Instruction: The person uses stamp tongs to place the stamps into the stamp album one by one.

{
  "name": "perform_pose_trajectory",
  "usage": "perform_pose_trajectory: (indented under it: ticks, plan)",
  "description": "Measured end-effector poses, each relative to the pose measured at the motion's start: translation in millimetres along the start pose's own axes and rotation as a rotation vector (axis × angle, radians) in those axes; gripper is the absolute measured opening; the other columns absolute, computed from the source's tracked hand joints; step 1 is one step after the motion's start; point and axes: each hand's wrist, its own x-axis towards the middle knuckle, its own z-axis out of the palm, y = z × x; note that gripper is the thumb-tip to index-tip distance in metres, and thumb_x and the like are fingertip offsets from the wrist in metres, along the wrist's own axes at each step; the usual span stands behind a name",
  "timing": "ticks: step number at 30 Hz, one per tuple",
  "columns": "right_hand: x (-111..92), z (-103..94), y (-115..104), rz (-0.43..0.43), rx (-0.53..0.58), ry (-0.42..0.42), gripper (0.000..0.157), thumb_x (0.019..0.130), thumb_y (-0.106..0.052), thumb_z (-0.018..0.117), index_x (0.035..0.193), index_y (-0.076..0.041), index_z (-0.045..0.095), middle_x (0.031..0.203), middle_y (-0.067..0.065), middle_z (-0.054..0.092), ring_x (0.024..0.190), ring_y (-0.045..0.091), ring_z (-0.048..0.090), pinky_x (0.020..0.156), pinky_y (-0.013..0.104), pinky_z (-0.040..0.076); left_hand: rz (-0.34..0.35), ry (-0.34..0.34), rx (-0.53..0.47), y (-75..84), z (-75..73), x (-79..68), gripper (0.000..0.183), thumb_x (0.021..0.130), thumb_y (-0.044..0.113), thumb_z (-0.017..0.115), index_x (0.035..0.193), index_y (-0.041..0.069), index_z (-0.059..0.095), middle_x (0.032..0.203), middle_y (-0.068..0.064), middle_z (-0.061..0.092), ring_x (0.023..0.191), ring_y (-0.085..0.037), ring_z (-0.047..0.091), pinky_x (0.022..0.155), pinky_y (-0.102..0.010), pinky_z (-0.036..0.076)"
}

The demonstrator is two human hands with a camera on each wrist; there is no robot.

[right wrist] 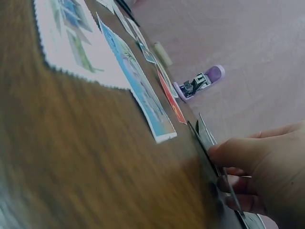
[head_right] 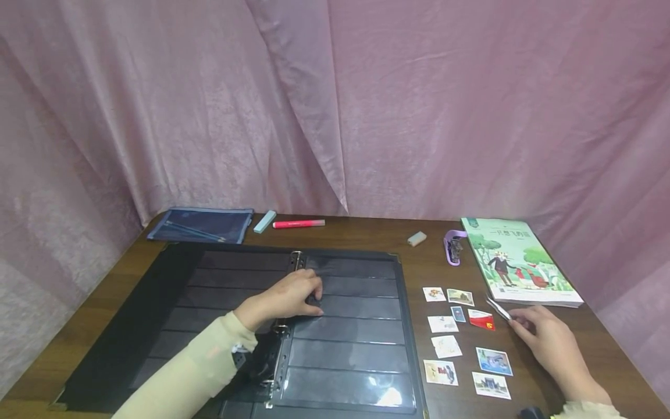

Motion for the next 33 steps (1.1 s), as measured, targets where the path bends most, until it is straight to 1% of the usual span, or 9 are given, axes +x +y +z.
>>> perform_pose_trajectory:
  ticks: [5,8,16,18,20,23,24,29,33]
  plan:
    - [0.2,-5.0,-0.5,0.061,0.001,-0.016,0.011,0.072,-0.015,0.071,0.083,-0.013,0.067,0.074,-0.001,0.057,0.061,-0.009,0.033,0.052,0.025,0.030,0.007,-0.006,-0.002,-0.7,0.5,0.6,0.035,0.070,0.043,0.072,0.082,0.017,0.052,0.078,0.005,0.047,0.073,-0.010,0.043,0.070,-0.027,0.038]
    - [0.0,-8.0,-0.6,0.080,0.010,-0.018,0.011,0.073,-0.016,0.071,0.082,-0.013,0.066,0.074,-0.001,0.057,0.062,-0.012,0.033,0.052,0.022,0.029,0.003,-0.005,-0.009,-1.1,1.3,0.5,0.037,0.070,0.043,0.072,0.087,0.016,0.054,0.079,0.006,0.047,0.074,-0.010,0.043,0.070,-0.026,0.038]
    - [6.6,-14.8,0.5,0.030,0.073,-0.017,0.013,0.073,-0.010,0.071,0.082,-0.012,0.063,0.069,-0.015,0.052,0.064,-0.018,0.035,0.055,0.011,0.030,0.017,0.011,-0.020,-2.4,2.2,2.0,0.038,0.070,0.043,0.072,0.088,0.015,0.056,0.078,0.007,0.048,0.075,-0.010,0.043,0.075,-0.027,0.038]
    - [9.4,-17.0,-0.6,0.026,0.085,-0.044,0.012,0.075,-0.009,0.069,0.084,-0.010,0.062,0.068,-0.014,0.056,0.063,-0.019,0.037,0.053,0.013,0.033,0.017,0.015,-0.022,-2.8,2.5,2.5,0.038,0.070,0.043,0.072,0.088,0.015,0.056,0.077,0.007,0.048,0.076,-0.010,0.044,0.077,-0.029,0.039]
    - [11.9,-20.2,-2.3,0.027,0.082,-0.083,0.011,0.078,-0.010,0.066,0.087,-0.007,0.060,0.067,-0.009,0.060,0.060,-0.018,0.039,0.051,0.015,0.034,0.017,0.017,-0.019,-2.8,2.6,3.3,0.037,0.070,0.043,0.072,0.088,0.015,0.056,0.077,0.007,0.048,0.076,-0.010,0.044,0.078,-0.029,0.039]
    - [15.5,-24.9,-5.9,0.017,0.102,-0.126,0.012,0.081,-0.009,0.063,0.091,-0.005,0.058,0.066,-0.002,0.063,0.056,-0.014,0.043,0.049,0.018,0.037,0.018,0.019,-0.016,-3.0,3.1,4.0,0.036,0.070,0.043,0.072,0.087,0.015,0.056,0.077,0.007,0.048,0.076,-0.010,0.044,0.078,-0.030,0.039]
    - [17.0,-26.1,-7.2,0.009,0.122,-0.131,0.012,0.081,-0.008,0.063,0.091,-0.005,0.057,0.066,-0.002,0.063,0.055,-0.013,0.044,0.049,0.017,0.037,0.021,0.020,-0.013,-3.1,3.1,4.1,0.036,0.070,0.044,0.072,0.086,0.016,0.056,0.077,0.007,0.047,0.076,-0.010,0.044,0.077,-0.029,0.039]
    - [27.3,-32.4,-13.2,-0.026,0.234,-0.122,0.016,0.080,-0.006,0.064,0.095,-0.007,0.057,0.063,-0.009,0.059,0.051,-0.005,0.046,0.048,0.013,0.033,0.019,0.018,-0.014,-3.4,2.9,3.4,0.037,0.069,0.044,0.072,0.087,0.016,0.055,0.080,0.006,0.048,0.077,-0.011,0.046,0.075,-0.029,0.039]
    - [35.5,-39.0,-17.3,-0.009,0.250,-0.135,0.017,0.081,-0.011,0.064,0.098,-0.008,0.060,0.056,-0.013,0.050,0.049,-0.004,0.041,0.047,0.016,0.027,0.011,0.010,-0.020,-2.9,2.0,2.6,0.038,0.069,0.044,0.072,0.089,0.017,0.055,0.084,0.005,0.050,0.080,-0.012,0.047,0.078,-0.030,0.040]
